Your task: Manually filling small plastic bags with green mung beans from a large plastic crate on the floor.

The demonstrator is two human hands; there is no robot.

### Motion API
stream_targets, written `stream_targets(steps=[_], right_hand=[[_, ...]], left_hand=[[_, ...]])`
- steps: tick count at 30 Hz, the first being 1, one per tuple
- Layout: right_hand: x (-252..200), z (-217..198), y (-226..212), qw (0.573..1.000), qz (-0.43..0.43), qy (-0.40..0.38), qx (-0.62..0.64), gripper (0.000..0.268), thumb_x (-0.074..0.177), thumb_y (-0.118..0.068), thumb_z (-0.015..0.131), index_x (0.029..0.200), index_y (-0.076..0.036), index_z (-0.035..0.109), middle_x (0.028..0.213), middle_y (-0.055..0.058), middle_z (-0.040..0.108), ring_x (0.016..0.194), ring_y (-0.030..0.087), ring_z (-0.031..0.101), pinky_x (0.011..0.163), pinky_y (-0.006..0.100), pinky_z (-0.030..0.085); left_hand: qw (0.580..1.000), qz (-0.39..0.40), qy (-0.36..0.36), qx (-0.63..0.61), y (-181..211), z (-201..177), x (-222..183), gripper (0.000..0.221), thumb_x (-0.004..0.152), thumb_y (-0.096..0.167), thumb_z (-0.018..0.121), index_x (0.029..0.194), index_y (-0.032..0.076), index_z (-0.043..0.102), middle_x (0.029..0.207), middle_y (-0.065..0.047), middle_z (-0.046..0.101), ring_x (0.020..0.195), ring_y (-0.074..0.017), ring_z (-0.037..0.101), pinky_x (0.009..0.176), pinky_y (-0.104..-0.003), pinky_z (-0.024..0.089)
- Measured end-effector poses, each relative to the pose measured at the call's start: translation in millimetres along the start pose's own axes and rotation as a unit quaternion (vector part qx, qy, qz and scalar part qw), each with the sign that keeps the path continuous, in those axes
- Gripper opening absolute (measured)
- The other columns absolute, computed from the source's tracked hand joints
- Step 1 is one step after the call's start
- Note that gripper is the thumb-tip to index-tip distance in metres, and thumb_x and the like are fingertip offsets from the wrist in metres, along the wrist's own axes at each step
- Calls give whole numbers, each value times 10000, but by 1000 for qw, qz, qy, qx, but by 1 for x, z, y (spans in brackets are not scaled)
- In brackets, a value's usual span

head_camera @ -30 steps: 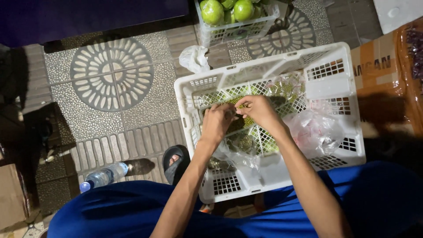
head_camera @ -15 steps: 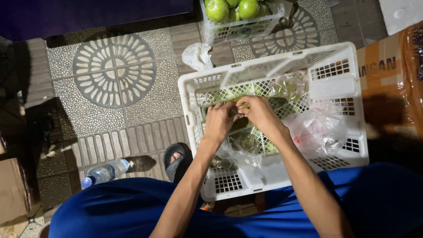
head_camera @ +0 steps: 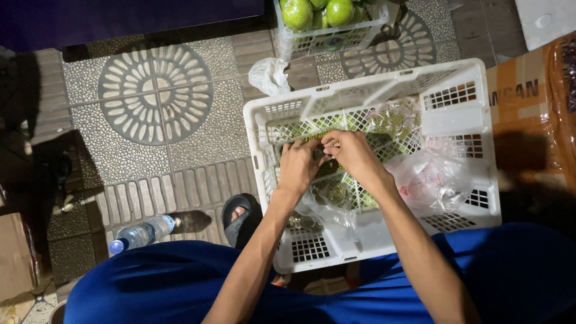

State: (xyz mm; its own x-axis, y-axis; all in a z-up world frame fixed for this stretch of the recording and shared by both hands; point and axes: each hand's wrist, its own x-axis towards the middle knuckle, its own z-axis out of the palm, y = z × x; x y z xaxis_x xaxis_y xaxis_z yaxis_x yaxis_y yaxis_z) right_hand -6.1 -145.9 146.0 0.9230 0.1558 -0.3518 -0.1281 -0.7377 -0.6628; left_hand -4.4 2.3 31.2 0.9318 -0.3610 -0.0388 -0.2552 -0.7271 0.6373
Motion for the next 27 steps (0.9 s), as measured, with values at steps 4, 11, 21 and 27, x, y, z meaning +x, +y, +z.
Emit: stream_targets(steps=[4,11,21,27], right_hand=[[-10,-9,-15,1000,14,15,19,214,1010,35,588,1191,67,696,1082,345,709,986,471,727,706,514,673],[-6,-1,6,995,92,4,41,225,1040,-69,579,1208,-2,713,1119,270,733,997,355,753,762,428,669],[-6,5,23,994,90,-54,-15,247,1073,-59,515,1244,13,678,1130,247,714,990,380,739,740,502,638],[3,24,45,993,85,-80,19,248,1057,-49,544,1218,42,708,1014,259,745,841,338,742,695,472,599]], left_hand=[[1000,12,10,16,-12,13,2,262,901,391,729,1126,265,684,956,35,763,1046,-202,647,927,-393,437],[996,27,34,82,-18,16,2,320,853,392,773,1139,254,737,1036,3,697,1062,-238,560,912,-415,435],[987,58,53,140,-15,10,1,350,843,367,791,1172,258,736,1015,10,626,1016,-225,505,866,-426,402],[982,56,49,173,-25,26,1,334,838,365,774,1159,284,734,1018,24,597,1046,-233,471,880,-460,369]])
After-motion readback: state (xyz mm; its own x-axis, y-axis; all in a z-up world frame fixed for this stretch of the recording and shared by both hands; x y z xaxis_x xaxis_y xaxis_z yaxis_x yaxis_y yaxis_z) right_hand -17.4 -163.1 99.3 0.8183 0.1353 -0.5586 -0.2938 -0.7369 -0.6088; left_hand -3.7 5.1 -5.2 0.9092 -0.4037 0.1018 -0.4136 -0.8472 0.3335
